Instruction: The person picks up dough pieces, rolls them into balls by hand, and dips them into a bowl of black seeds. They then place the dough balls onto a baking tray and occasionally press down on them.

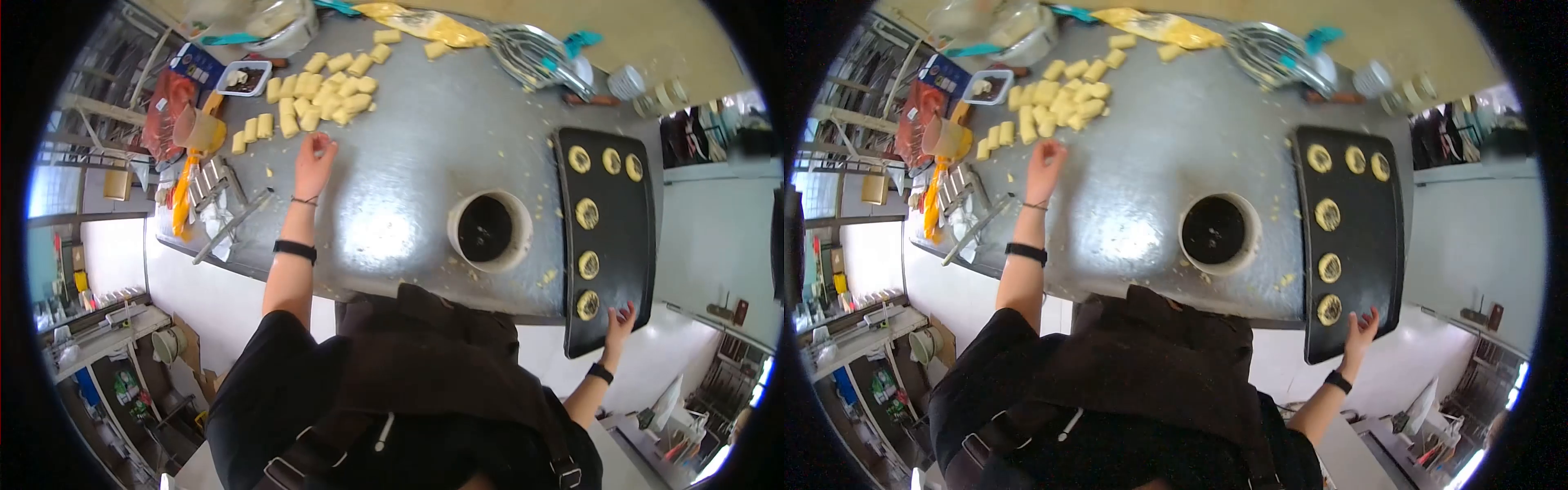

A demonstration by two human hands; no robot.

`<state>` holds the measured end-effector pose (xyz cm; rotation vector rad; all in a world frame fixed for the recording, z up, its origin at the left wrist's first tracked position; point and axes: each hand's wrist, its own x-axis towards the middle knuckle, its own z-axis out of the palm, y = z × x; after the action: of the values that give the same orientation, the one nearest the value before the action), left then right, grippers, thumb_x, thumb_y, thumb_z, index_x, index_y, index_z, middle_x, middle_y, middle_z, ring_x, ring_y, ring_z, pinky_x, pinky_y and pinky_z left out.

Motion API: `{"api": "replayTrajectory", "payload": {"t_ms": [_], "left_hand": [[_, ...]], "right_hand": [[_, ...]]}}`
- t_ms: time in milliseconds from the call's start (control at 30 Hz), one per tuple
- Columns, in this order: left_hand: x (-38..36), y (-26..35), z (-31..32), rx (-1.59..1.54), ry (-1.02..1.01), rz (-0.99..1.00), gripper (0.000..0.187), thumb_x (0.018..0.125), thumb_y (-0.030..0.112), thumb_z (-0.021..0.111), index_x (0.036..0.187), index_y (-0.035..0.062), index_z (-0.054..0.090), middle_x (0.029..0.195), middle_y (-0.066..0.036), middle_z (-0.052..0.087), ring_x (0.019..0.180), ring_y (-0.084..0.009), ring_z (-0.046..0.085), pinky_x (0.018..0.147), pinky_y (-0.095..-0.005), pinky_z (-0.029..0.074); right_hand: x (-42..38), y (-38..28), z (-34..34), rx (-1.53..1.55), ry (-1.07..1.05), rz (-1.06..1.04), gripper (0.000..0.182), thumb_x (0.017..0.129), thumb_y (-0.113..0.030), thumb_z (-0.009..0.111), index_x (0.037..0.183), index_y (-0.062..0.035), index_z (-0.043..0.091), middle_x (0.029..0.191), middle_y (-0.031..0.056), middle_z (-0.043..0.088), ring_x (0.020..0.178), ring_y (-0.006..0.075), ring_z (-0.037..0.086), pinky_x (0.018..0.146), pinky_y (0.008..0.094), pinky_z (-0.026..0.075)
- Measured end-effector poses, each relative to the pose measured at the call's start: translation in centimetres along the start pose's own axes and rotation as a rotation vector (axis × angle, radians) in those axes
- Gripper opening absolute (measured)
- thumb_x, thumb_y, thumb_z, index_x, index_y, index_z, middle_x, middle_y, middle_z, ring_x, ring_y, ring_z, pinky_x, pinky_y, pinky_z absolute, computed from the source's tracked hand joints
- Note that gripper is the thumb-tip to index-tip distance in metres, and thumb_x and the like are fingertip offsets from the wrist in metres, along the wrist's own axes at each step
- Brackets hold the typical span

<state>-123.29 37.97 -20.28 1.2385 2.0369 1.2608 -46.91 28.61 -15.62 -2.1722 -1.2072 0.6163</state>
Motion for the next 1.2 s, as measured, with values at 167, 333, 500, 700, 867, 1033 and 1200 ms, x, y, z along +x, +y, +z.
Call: {"api": "replayTrajectory", "payload": {"t_ms": [167,333,500,700,867,1033,1200], "left_hand": [[7.2,-1.3,-1.5,0.413,0.083,0.426,0.058,0.074,0.023,0.073,0.123,0.002,0.05,0.126,-0.02,0.052,0.119,-0.0361,0.048,0.099,-0.0439,0.039],[10.5,1.5,1.3,0.456,-0.261,0.739,0.067,0.072,0.027,0.073,0.13,0.0048,0.048,0.135,-0.018,0.047,0.126,-0.0353,0.043,0.108,-0.0437,0.031],[10.6,-2.2,4.7,0.589,-0.154,0.716,0.043,0.081,0.014,0.06,0.123,0.0107,0.055,0.127,-0.013,0.052,0.117,-0.0281,0.051,0.11,-0.0447,0.03],[10.6,-2.6,2.3,0.526,-0.302,0.829,0.034,0.078,0.011,0.06,0.112,0.0114,0.059,0.105,-0.01,0.058,0.107,-0.0285,0.054,0.108,-0.044,0.033],[6.6,-0.8,-0.4,0.49,-0.449,0.754,0.038,0.073,0.016,0.065,0.11,0.0109,0.057,0.109,-0.01,0.055,0.111,-0.0297,0.05,0.106,-0.0436,0.033],[6.6,-1.6,0.4,0.639,-0.246,0.848,0.045,0.073,0.025,0.065,0.114,0.0094,0.055,0.124,-0.012,0.05,0.123,-0.0283,0.044,0.112,-0.0451,0.025],[9.5,-2.1,2.2,0.638,-0.337,0.905,0.043,0.076,0.027,0.062,0.114,0.0081,0.057,0.125,-0.012,0.051,0.125,-0.0264,0.043,0.115,-0.0444,0.021]], "right_hand": [[-3.2,-6.7,1.1,-0.022,0.059,-0.15,0.058,0.082,-0.012,0.068,0.135,-0.013,0.044,0.117,0.0099,0.05,0.098,0.0197,0.048,0.086,0.0337,0.043],[-7.1,-13.7,4.5,0.008,0.045,-0.17,0.055,0.084,-0.01,0.066,0.135,-0.0136,0.045,0.118,0.0084,0.049,0.101,0.0178,0.048,0.085,0.0317,0.043],[-9.5,-17.6,6.5,-0.029,0.032,-0.158,0.054,0.085,-0.009,0.065,0.135,-0.014,0.045,0.119,0.0078,0.049,0.103,0.0173,0.048,0.085,0.0325,0.043],[-11.7,-19.0,6.6,-0.011,0.06,-0.166,0.053,0.085,-0.01,0.064,0.135,-0.0124,0.045,0.119,0.0085,0.05,0.104,0.0179,0.049,0.086,0.0325,0.043],[-13.1,-19.1,6.3,0.006,0.072,-0.162,0.054,0.084,-0.009,0.064,0.135,-0.0118,0.045,0.12,0.008,0.05,0.105,0.018,0.049,0.089,0.0339,0.042],[-13.1,-19.5,6.8,0.08,0.031,-0.163,0.054,0.083,-0.01,0.064,0.133,-0.0121,0.046,0.12,0.0062,0.05,0.106,0.0172,0.049,0.091,0.0352,0.04],[-12.8,-19.7,6.7,0.1,0.002,-0.178,0.053,0.083,-0.01,0.064,0.133,-0.0117,0.046,0.119,0.0051,0.051,0.106,0.0167,0.05,0.09,0.0342,0.04]]}}
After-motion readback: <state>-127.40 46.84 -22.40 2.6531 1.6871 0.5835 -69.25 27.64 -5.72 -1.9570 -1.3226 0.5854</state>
